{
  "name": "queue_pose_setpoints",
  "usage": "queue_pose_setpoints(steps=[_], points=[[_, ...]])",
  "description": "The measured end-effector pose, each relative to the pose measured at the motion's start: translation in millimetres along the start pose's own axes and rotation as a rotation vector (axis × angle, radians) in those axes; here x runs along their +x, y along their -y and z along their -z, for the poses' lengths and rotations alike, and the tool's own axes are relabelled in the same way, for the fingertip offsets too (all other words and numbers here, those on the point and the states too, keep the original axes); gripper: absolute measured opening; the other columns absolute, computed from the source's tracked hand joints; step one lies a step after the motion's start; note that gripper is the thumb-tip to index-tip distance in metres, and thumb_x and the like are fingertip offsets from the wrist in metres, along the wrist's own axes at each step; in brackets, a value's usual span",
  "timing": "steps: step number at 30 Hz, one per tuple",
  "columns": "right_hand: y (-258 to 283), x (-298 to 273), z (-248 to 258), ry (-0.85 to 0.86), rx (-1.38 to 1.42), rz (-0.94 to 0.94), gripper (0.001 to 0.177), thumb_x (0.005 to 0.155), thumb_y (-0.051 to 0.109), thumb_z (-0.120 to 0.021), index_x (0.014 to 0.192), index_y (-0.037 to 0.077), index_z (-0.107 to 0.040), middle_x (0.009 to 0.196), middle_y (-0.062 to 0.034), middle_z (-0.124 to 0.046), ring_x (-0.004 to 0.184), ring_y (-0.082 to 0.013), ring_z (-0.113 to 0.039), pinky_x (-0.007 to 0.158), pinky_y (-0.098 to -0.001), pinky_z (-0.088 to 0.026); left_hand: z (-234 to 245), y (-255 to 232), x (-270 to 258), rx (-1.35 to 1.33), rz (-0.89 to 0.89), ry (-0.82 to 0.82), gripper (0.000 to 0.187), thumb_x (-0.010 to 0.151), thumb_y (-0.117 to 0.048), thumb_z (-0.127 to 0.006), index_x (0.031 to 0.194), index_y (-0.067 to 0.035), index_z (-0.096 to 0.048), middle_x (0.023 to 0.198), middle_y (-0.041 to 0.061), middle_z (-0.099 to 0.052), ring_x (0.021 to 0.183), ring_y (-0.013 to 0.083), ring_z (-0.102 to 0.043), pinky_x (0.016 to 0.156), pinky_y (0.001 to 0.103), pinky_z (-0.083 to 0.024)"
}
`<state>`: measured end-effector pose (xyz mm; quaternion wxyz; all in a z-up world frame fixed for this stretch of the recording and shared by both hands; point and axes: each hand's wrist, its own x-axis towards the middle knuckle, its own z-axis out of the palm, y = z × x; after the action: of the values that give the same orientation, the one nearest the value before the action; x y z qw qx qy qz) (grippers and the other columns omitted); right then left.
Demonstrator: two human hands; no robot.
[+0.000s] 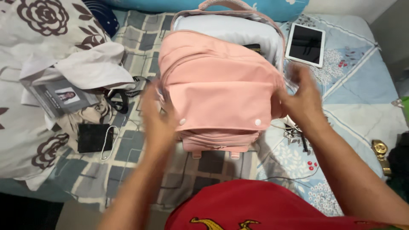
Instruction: The person packs a pink backpack on a bed, placing pouches, bottles, and toiletry containers into the main compartment and side pocket, adding a water bottle, tissue roll, and a tablet, then placing a phone and wrapping a charging cable and adapter before setting them in a pocket.
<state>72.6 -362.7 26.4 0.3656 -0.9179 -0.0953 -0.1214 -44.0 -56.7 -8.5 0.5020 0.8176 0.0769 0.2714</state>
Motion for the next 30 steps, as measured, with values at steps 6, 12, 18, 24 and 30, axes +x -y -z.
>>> queue_pose_setpoints(steps=[6, 12, 18, 24, 30], points=[[77, -20, -29, 0.124, -0.114, 0.868, 0.052, 0.091, 0.017, -0.072, 0.141, 0.012, -0.057, 0.151, -0.0144, -0.052, 0.143, -0.0375, -0.045, 0.119, -0.0515, -0.038, -69, -16, -37, 0.361, -0.150, -0.054, 0.078, 0.091, -0.007, -0.055, 0.158, 0.010, -0.018, 0.161, 0.037, -0.023, 0.151, 0.0487, -0.027, 0.124, 0.053, -0.028], [70, -16, -53, 0.026, -0.181, 0.671, 0.048, 0.092, 0.035, -0.077, 0.133, 0.015, -0.061, 0.156, -0.0134, -0.045, 0.138, -0.0382, -0.046, 0.112, -0.0517, -0.035, -27, 50, -34, -0.380, 0.172, 0.125, 0.055, 0.097, -0.005, -0.041, 0.152, 0.000, -0.041, 0.151, 0.023, -0.050, 0.134, 0.0309, -0.055, 0.108, 0.039, -0.053], [51, -18, -59, 0.024, -0.178, 0.702, 0.050, 0.093, 0.035, -0.077, 0.135, 0.014, -0.060, 0.157, -0.0147, -0.046, 0.139, -0.0400, -0.046, 0.113, -0.0526, -0.035, -48, 183, -11, -0.144, 0.486, 0.081, 0.039, 0.090, -0.016, -0.071, 0.125, -0.002, -0.061, 0.111, 0.012, -0.073, 0.092, 0.0185, -0.069, 0.081, 0.031, -0.053], [60, -17, -53, 0.033, -0.147, 0.729, 0.048, 0.093, 0.032, -0.078, 0.134, 0.013, -0.061, 0.158, -0.0156, -0.044, 0.139, -0.0396, -0.047, 0.113, -0.0529, -0.037, -65, 221, -7, 0.063, 0.423, 0.237, 0.030, 0.093, -0.026, -0.074, 0.109, -0.001, -0.069, 0.089, 0.011, -0.074, 0.078, 0.0203, -0.069, 0.072, 0.033, -0.054], [86, -32, -24, -0.082, -0.158, 0.819, 0.029, 0.089, 0.015, -0.080, 0.117, 0.012, -0.071, 0.144, -0.0136, -0.055, 0.136, -0.0407, -0.049, 0.114, -0.0539, -0.040, -18, 188, 23, -0.164, 0.656, 0.377, 0.025, 0.099, -0.025, -0.064, 0.107, -0.002, -0.067, 0.082, 0.010, -0.071, 0.064, 0.0160, -0.065, 0.054, 0.032, -0.052]])
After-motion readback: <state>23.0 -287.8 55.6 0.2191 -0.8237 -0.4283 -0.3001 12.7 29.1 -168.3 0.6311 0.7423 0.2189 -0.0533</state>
